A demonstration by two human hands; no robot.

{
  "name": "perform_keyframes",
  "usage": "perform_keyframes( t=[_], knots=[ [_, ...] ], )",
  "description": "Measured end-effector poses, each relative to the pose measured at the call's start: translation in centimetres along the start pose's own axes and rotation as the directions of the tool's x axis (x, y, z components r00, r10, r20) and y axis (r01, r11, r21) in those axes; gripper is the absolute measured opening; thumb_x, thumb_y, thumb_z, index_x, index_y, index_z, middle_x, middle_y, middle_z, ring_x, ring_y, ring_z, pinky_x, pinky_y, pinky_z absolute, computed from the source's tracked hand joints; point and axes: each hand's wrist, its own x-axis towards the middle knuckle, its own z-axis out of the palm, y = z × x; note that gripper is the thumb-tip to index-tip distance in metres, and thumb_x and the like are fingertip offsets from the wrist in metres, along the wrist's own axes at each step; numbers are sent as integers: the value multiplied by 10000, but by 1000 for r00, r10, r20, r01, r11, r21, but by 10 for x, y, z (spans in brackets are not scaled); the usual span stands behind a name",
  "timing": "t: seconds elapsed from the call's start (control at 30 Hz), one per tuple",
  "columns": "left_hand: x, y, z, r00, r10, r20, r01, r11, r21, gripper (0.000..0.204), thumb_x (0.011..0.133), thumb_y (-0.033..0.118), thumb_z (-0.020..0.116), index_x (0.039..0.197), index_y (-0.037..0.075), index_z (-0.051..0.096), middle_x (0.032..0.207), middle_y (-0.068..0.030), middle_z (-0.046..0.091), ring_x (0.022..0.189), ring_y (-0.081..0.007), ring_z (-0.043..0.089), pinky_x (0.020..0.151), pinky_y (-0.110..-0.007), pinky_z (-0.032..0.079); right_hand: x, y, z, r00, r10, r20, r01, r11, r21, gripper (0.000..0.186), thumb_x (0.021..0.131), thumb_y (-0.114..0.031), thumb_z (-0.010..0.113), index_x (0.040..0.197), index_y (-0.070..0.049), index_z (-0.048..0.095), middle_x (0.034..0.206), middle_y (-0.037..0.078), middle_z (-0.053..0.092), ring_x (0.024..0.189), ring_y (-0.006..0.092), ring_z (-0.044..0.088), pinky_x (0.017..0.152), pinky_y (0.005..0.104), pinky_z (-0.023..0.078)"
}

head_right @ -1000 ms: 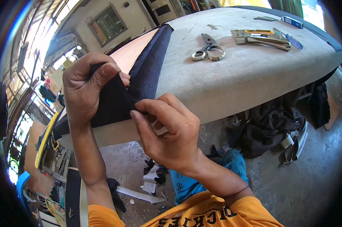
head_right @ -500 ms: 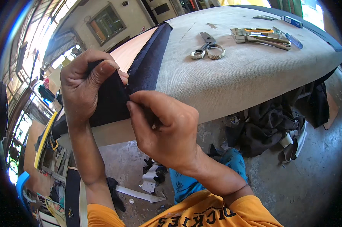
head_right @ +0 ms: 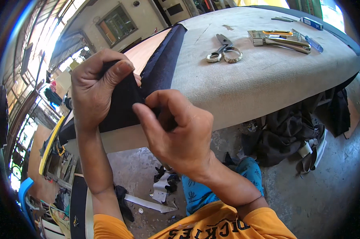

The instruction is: The recorder is reupholstering a furniture seat by stretching fabric over a frame, stapling it, and trimming the excess with scissors.

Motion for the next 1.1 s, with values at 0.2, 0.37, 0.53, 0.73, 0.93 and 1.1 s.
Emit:
perform_keyframes(
  t=[0.2,0.37,0.53,0.73,0.93,1.1],
  knots=[
    [7,6,-2,999,15,40,-19,996,88,96,949,135,739,929,41,747,783,-3,697,649,-64,585,654,-205,492,17,-15,-12,965,224,136,-235,969,71,28,884,14,691,870,-7,679,648,-25,568,549,41,425,489,183,322],
    [8,-4,1,999,52,8,-52,997,-64,97,927,128,764,945,34,770,760,46,685,641,-30,506,611,-186,421,17,-10,-3,997,65,29,-69,981,183,37,880,4,693,843,6,690,631,-14,582,526,46,427,468,189,309],
    [7,-2,-2,1000,5,27,-3,996,-85,114,929,171,769,949,59,782,790,33,710,685,-56,569,691,-198,477,51,-22,-20,950,104,294,-87,994,-68,88,913,-62,741,939,20,720,725,14,645,530,38,498,440,183,413],
    [1,-4,-2,1000,-8,-7,8,1000,-17,124,928,189,771,943,67,781,800,41,710,696,-57,574,715,-196,476,77,-27,-22,903,115,414,14,956,-294,118,911,-92,751,947,19,734,743,38,661,537,68,550,448,202,490],
    [2,-7,-3,999,-8,50,8,1000,4,150,933,149,757,1070,88,762,895,11,717,783,-71,611,758,-210,494,88,-22,-23,862,267,431,-180,956,-232,153,883,-140,773,901,8,738,719,61,662,533,99,570,461,203,502],
    [-2,2,-6,993,-36,116,41,998,-45,280,881,86,780,1156,91,727,951,-18,705,835,-102,629,757,-240,509,93,-30,-25,812,370,451,-281,926,-252,167,860,-162,781,875,0,741,712,73,664,532,115,576,464,212,506]
  ],
)
